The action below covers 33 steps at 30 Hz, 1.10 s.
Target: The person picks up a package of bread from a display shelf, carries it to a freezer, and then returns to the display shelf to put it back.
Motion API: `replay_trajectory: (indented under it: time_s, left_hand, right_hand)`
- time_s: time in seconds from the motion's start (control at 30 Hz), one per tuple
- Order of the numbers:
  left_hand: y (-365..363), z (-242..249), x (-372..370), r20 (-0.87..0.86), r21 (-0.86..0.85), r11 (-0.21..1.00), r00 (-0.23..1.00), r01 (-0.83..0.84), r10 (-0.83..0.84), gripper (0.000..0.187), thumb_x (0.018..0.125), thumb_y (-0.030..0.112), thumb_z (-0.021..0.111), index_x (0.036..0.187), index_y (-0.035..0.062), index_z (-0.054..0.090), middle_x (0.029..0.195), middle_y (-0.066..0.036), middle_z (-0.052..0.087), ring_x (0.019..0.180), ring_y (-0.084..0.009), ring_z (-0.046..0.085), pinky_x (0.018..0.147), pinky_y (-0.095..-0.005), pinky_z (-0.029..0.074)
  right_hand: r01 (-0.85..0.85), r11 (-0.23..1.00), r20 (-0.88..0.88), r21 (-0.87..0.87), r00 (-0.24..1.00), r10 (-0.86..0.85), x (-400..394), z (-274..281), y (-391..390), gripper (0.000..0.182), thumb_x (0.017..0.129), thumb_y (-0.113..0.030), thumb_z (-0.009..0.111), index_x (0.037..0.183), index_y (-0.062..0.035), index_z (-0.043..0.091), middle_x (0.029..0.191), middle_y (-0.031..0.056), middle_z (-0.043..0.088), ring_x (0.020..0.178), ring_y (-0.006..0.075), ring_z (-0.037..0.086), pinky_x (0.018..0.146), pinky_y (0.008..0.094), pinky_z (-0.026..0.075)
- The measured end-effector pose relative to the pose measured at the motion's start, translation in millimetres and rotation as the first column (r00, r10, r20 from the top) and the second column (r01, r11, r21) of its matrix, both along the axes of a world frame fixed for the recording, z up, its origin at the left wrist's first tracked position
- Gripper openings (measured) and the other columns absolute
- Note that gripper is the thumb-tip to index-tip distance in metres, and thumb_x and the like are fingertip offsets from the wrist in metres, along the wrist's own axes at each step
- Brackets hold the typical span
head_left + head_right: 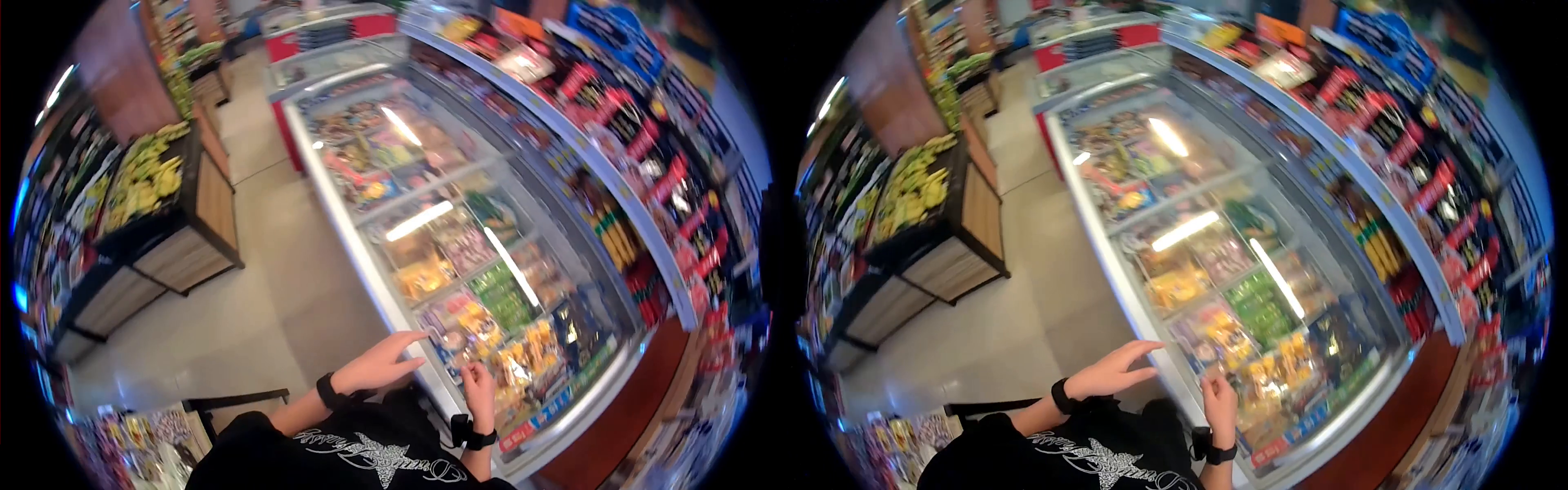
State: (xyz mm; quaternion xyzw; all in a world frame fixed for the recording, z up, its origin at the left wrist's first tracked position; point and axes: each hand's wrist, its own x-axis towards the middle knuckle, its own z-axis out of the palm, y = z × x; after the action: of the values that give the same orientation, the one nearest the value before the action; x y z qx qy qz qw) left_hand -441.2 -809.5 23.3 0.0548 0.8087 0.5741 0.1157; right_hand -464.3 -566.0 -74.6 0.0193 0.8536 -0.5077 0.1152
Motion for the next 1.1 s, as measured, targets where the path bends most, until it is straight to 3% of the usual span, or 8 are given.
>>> replay_trajectory:
  time_s: [0.13,0.2,0.23,0.33,0.5,0.6,0.63,1.1]
  left_hand:
    - [-69.3,-3.9,64.6,-0.03,-0.009,0.98,0.979,-0.2,0.2,0.05,0.092,0.028,0.055,0.135,0.0078,0.042,0.13,-0.015,0.046,0.119,-0.027,0.047,0.097,-0.0365,0.04]
    - [-98.9,1.9,95.4,-0.034,-0.028,0.96,0.96,-0.28,0.279,0.05,0.092,0.029,0.055,0.135,0.0076,0.043,0.129,-0.015,0.047,0.118,-0.0272,0.048,0.098,-0.0365,0.039]
    - [-111.9,2.3,110.3,-0.029,-0.027,0.948,0.948,-0.317,0.317,0.049,0.092,0.029,0.055,0.135,0.0075,0.043,0.128,-0.015,0.048,0.118,-0.0272,0.048,0.098,-0.0367,0.039]
    - [-145.8,-2.6,151.1,-0.047,-0.014,0.909,0.908,-0.416,0.415,0.048,0.092,0.027,0.055,0.134,0.0076,0.044,0.129,-0.016,0.048,0.118,-0.0271,0.048,0.099,-0.0368,0.039]
    - [-188.0,-4.7,212.4,-0.063,0.04,0.82,0.818,-0.57,0.572,0.044,0.093,0.027,0.054,0.131,0.0067,0.046,0.128,-0.016,0.048,0.118,-0.0288,0.049,0.099,-0.0374,0.039]
    - [-205.1,-2.3,238.1,-0.074,0.075,0.765,0.762,-0.639,0.644,0.044,0.093,0.027,0.055,0.13,0.0073,0.047,0.128,-0.016,0.048,0.117,-0.0284,0.049,0.099,-0.0372,0.039]
    - [-209.1,-0.9,244.5,-0.077,0.077,0.753,0.749,-0.653,0.658,0.044,0.093,0.027,0.055,0.13,0.0073,0.047,0.128,-0.016,0.048,0.117,-0.0284,0.049,0.099,-0.0372,0.039]
    - [-205.3,-4.5,224.1,-0.082,0.08,0.685,0.68,-0.724,0.728,0.042,0.093,0.029,0.055,0.128,0.0074,0.048,0.124,-0.016,0.052,0.116,-0.0283,0.051,0.098,-0.0375,0.04]
  right_hand:
    - [-0.234,0.971,-0.11,-0.057,0.968,0.226,6.2,14.2,-78.1,0.022,0.085,-0.023,0.062,0.084,-0.0003,0.06,0.055,0.0065,0.048,0.051,0.0135,0.044,0.05,0.03,0.036]
    - [-0.304,0.953,-0.135,0.002,0.944,0.302,14.1,20.7,-113.1,0.02,0.085,-0.02,0.062,0.085,-0.0005,0.06,0.055,0.006,0.049,0.051,0.0126,0.044,0.049,0.0289,0.036]
    - [-0.321,0.947,-0.014,-0.02,0.947,0.321,22.9,52.4,-137.6,0.017,0.086,-0.015,0.061,0.086,0.0022,0.059,0.066,0.0015,0.054,0.063,0.0075,0.047,0.058,0.0239,0.039]
    - [-0.4,0.909,0.002,-0.115,0.915,0.403,40.2,49.8,-187.4,0.016,0.086,-0.014,0.062,0.087,0.002,0.059,0.068,0.0022,0.055,0.065,0.0073,0.047,0.059,0.0233,0.04]
    - [-0.616,0.788,-0.212,-0.007,0.771,0.601,63.6,38.8,-258.0,0.014,0.086,-0.012,0.061,0.088,0.0022,0.06,0.063,0.004,0.056,0.058,0.01,0.05,0.053,0.0257,0.041]
    - [-0.691,0.722,-0.15,-0.023,0.717,0.681,72.0,33.4,-290.9,0.014,0.087,-0.011,0.06,0.089,0.0023,0.06,0.064,0.0049,0.057,0.058,0.0093,0.05,0.053,0.0249,0.041]
    - [-0.7,0.714,-0.127,-0.006,0.709,0.694,75.4,35.9,-299.2,0.018,0.086,-0.017,0.06,0.09,0.0009,0.059,0.072,0.0163,0.062,0.065,0.0256,0.062,0.063,0.0314,0.047]
    - [-0.826,0.561,-0.145,0.052,0.55,0.823,42.2,52.5,-317.1,0.018,0.085,-0.016,0.06,0.092,0.0011,0.06,0.074,0.0181,0.063,0.068,0.0275,0.064,0.062,0.033,0.048]
